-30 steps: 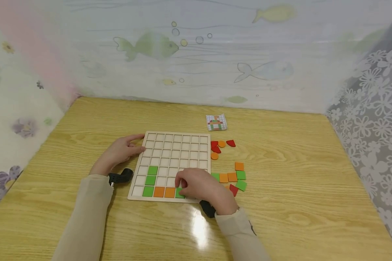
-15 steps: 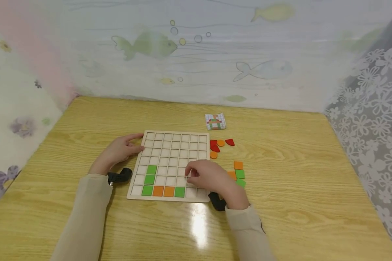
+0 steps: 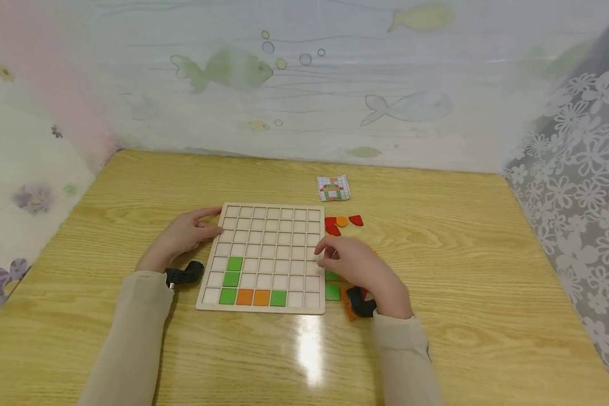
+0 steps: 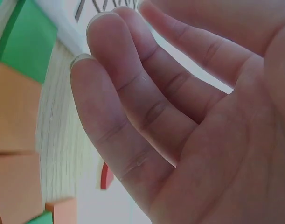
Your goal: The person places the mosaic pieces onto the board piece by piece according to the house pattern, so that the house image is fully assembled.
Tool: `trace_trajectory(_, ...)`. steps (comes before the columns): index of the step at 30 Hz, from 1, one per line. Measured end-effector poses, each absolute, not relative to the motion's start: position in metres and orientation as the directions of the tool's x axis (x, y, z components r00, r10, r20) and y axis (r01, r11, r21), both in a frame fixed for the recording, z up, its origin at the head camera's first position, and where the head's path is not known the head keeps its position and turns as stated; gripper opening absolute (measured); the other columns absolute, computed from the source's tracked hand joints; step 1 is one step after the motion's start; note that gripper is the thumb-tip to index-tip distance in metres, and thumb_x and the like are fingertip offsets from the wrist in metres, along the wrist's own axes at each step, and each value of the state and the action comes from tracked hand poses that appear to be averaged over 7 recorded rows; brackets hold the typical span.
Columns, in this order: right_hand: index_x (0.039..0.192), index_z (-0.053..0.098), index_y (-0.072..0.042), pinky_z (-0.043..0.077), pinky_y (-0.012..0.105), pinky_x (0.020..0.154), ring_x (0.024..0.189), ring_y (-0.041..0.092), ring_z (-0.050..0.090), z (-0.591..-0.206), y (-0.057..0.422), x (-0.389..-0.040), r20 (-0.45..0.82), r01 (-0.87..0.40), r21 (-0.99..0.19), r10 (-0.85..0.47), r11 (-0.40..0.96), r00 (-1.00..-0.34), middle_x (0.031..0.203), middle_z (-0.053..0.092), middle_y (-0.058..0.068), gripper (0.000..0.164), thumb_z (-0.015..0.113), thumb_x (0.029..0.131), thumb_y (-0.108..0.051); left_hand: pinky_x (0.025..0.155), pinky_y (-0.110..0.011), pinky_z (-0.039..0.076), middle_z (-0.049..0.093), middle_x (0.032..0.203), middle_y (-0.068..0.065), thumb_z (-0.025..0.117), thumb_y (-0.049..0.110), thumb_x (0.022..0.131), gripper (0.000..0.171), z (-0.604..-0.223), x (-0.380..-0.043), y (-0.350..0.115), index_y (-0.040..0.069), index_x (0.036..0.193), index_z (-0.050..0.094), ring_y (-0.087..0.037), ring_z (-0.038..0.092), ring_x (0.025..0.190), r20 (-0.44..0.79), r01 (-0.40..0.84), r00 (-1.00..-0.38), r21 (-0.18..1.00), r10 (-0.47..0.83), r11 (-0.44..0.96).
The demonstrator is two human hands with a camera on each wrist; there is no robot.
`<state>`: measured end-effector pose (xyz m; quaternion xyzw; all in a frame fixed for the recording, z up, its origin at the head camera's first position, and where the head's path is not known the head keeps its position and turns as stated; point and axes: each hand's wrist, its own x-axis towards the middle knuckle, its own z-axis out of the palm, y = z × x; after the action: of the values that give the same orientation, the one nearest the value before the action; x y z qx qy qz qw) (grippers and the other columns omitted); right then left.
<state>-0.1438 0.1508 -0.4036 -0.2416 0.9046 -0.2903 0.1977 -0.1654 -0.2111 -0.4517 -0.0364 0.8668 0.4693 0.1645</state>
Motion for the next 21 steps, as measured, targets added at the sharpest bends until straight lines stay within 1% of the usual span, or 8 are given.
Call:
trace_trajectory(2,0.103,0.06,-0.017,0.044,0.029,0.068,0.078,0.014,0.051,-0.404,0.155,-0.145,-0.221,-0.306,-0.626,-0.539,0.718,-0.813,0.086,0.056,-0.005,0.018,0.057,0.088,-0.025,0.046,-0.028,0.04,0.06,0.082,-0.008,0.061,0.04,0.083,0.061,-0.451,-0.166,-0.211,0.032,0.137,0.035,-0.013,0.036,0.046,-0.32,-0.218,-0.943,0.8,0.091,0.559)
trace_trajectory(4,0.104,0.059,-0.017,0.045,0.03,0.066,0.078,0.015,0.051,-0.406,0.158,-0.147,-0.228,-0.286,-0.633,-0.526,0.719,-0.819,0.087,0.056,-0.004,0.018,0.056,0.088,-0.025,0.045,-0.028,0.039,0.06,0.08,-0.008,0.061,0.04,0.082,0.06,-0.451,-0.166,-0.211,0.032,0.136,0.035,-0.013,0.035,0.045,-0.318,-0.215,-0.944,0.797,0.09,0.564)
trace_trajectory(7,0.104,0.06,-0.017,0.044,0.03,0.066,0.079,0.015,0.05,-0.408,0.162,-0.149,-0.227,-0.282,-0.628,-0.517,0.725,-0.825,0.087,0.056,-0.003,0.018,0.058,0.087,-0.023,0.043,-0.028,0.038,0.06,0.077,-0.008,0.062,0.04,0.082,0.061,-0.45,-0.166,-0.211,0.031,0.136,0.036,-0.012,0.034,0.043,-0.317,-0.213,-0.944,0.797,0.091,0.566)
trace_trajectory(14,0.103,0.061,-0.015,0.043,0.03,0.067,0.078,0.015,0.05,-0.414,0.168,-0.151,-0.262,-0.263,-0.627,-0.516,0.733,-0.816,0.086,0.055,-0.002,0.019,0.062,0.084,-0.019,0.047,-0.028,0.04,0.061,0.084,-0.008,0.062,0.041,0.082,0.061,-0.451,-0.166,-0.211,0.032,0.136,0.036,-0.013,0.038,0.047,-0.329,-0.228,-0.94,0.8,0.087,0.555)
trace_trajectory(21,0.101,0.061,-0.013,0.042,0.03,0.069,0.077,0.015,0.049,-0.416,0.167,-0.152,-0.273,-0.278,-0.614,-0.529,0.739,-0.804,0.085,0.055,-0.003,0.021,0.064,0.083,-0.021,0.047,-0.028,0.04,0.062,0.085,-0.007,0.062,0.042,0.081,0.061,-0.454,-0.166,-0.212,0.033,0.136,0.036,-0.013,0.039,0.048,-0.319,-0.217,-0.944,0.796,0.088,0.565)
